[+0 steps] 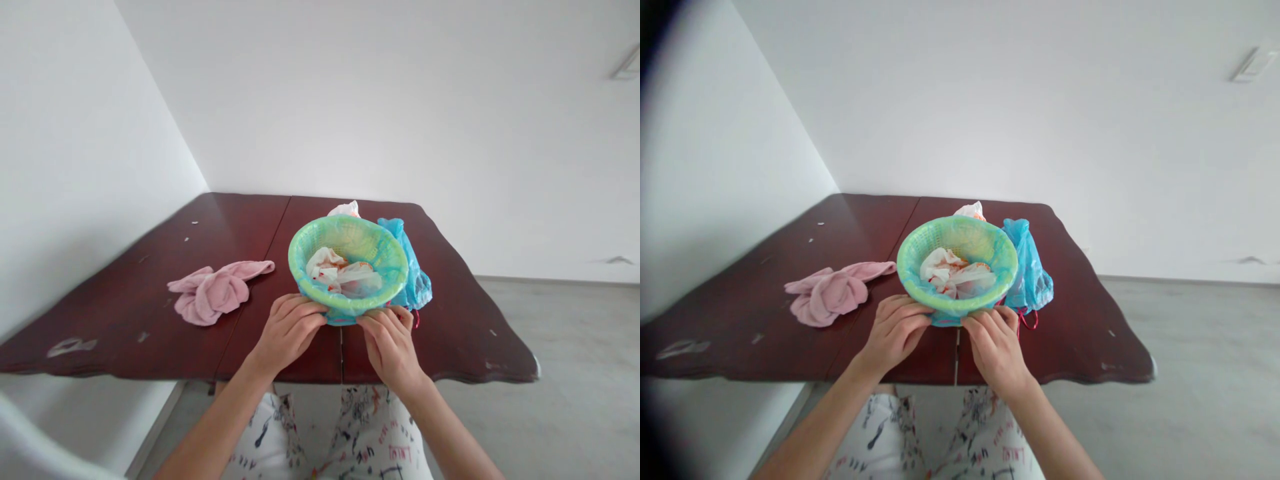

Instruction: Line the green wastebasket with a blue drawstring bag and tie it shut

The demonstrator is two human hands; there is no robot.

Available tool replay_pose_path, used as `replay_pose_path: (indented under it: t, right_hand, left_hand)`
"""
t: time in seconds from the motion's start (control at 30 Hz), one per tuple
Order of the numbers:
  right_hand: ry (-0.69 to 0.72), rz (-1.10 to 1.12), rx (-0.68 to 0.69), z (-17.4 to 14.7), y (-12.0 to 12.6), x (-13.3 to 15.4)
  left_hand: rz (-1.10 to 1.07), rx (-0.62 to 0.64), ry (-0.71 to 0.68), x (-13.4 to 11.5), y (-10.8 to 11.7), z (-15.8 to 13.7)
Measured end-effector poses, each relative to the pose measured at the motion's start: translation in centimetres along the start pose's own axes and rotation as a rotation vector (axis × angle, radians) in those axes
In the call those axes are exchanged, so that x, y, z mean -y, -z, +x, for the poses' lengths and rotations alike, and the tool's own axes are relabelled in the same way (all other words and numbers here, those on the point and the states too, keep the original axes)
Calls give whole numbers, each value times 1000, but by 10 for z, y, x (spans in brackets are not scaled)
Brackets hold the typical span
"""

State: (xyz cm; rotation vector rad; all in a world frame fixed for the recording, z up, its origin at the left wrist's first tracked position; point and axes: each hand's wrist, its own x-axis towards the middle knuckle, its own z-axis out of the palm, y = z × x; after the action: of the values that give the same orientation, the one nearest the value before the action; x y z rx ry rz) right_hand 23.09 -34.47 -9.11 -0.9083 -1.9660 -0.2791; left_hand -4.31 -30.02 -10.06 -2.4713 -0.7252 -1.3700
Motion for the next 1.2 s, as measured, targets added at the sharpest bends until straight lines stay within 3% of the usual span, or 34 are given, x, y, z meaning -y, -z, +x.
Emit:
replay_pose_path:
  t: [0.23,0.43,0.57,0.8,1.03,1.2]
  right_hand:
    - [111,-20,29,18,14,-7]
    - [178,-92,127,40,35,-13]
    - [175,-78,145,40,48,-20]
    - [127,-61,-11,25,54,-25]
    - [13,133,157,50,72,-38]
    - [-75,72,211,56,87,-70]
  left_hand:
    - [-37,57,-4,2,9,23]
    - [8,149,-169,14,36,55]
    - [14,139,-149,18,51,65]
    - [-169,240,-3,15,60,79]
    - [-163,316,17,24,58,97]
    - [-205,229,54,65,59,99]
